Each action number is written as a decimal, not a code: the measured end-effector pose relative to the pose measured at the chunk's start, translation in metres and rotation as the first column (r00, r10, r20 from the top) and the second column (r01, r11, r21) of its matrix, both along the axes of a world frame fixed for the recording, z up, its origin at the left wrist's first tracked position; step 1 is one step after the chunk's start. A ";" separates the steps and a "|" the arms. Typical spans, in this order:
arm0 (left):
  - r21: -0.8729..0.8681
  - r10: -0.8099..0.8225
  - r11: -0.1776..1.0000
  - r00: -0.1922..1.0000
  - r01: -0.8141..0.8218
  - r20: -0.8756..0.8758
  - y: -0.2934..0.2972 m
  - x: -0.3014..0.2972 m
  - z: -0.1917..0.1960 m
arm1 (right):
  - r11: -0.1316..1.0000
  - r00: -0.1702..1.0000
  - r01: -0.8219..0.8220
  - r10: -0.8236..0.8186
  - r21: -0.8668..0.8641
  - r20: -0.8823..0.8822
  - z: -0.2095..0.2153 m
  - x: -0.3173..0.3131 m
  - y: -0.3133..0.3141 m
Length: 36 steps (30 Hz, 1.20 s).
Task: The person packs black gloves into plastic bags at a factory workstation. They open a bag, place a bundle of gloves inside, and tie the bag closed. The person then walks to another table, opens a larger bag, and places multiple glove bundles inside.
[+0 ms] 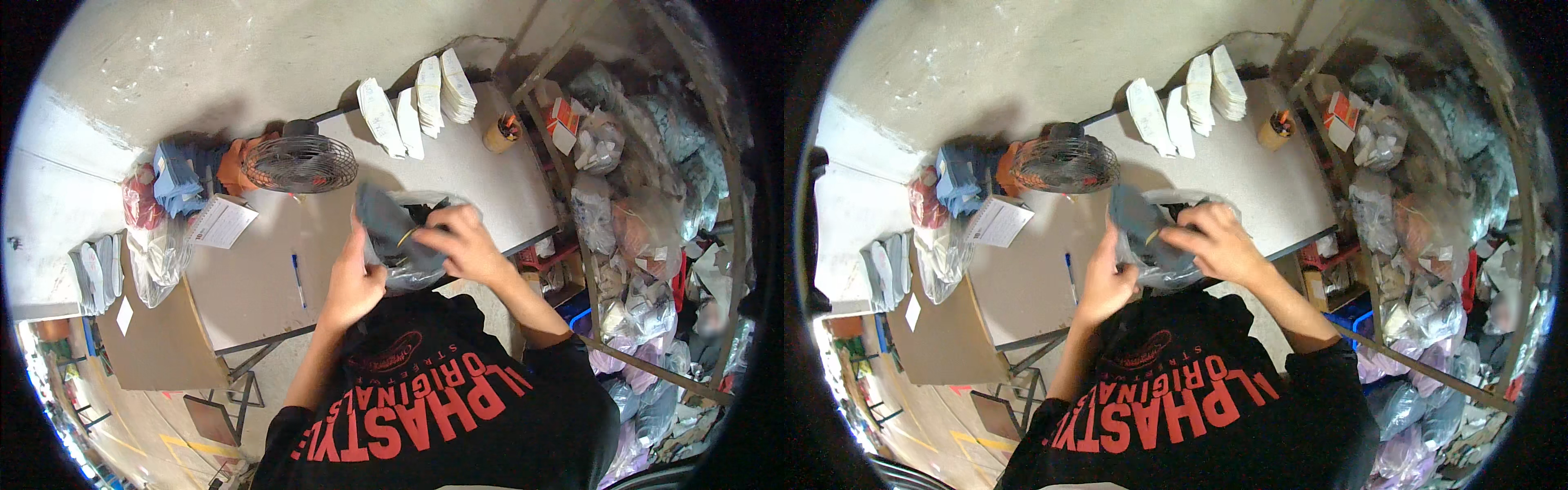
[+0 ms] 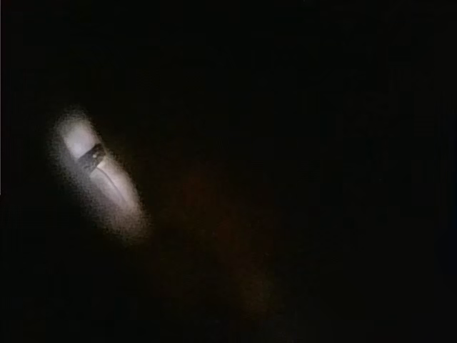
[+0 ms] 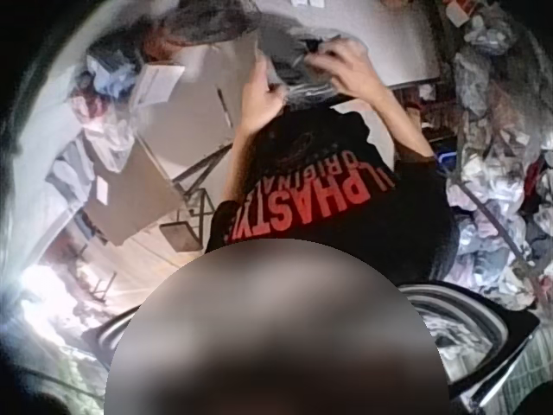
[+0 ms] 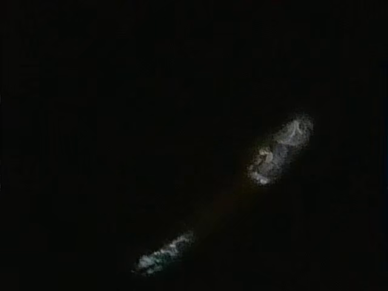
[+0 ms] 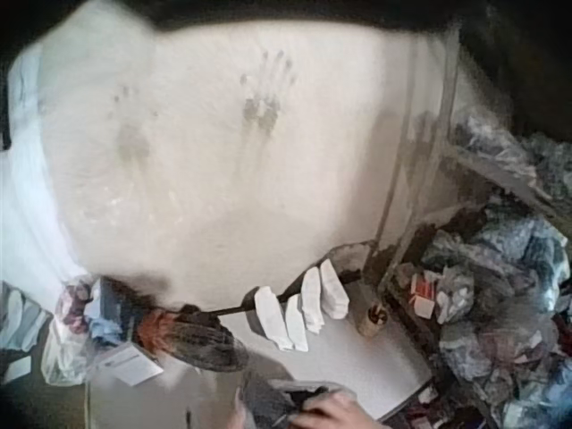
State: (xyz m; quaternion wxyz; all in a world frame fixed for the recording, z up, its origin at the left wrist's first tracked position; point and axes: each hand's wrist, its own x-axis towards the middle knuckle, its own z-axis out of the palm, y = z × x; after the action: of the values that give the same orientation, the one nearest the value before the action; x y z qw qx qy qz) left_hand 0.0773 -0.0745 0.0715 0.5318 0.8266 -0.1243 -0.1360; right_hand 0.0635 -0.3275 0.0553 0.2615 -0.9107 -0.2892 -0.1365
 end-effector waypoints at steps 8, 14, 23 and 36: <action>-0.088 0.035 0.995 0.996 -0.042 -0.076 0.003 -0.002 0.000 | 0.986 0.989 0.039 -0.061 -0.161 -0.136 -0.008 -0.016 0.012; -0.185 -0.010 0.983 0.998 -0.002 -0.064 0.006 -0.002 -0.001 | 0.931 0.899 0.089 -0.228 -0.353 -0.374 0.018 -0.009 0.000; -0.020 0.075 0.997 0.992 -0.078 -0.102 0.015 -0.005 0.010 | 0.988 0.741 0.042 -0.132 -0.150 -0.658 0.073 -0.031 -0.008; 0.351 -0.092 0.936 0.950 -0.020 0.297 -0.007 0.006 0.018 | 0.991 0.943 -0.111 0.080 -0.078 -0.323 0.031 -0.057 0.044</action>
State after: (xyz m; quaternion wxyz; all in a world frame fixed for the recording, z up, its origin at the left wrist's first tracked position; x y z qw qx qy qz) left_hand 0.0836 -0.0811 0.0894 0.3476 0.9165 -0.1950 -0.0347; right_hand 0.0064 -0.2832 0.0862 0.2674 -0.9171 -0.2929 0.0395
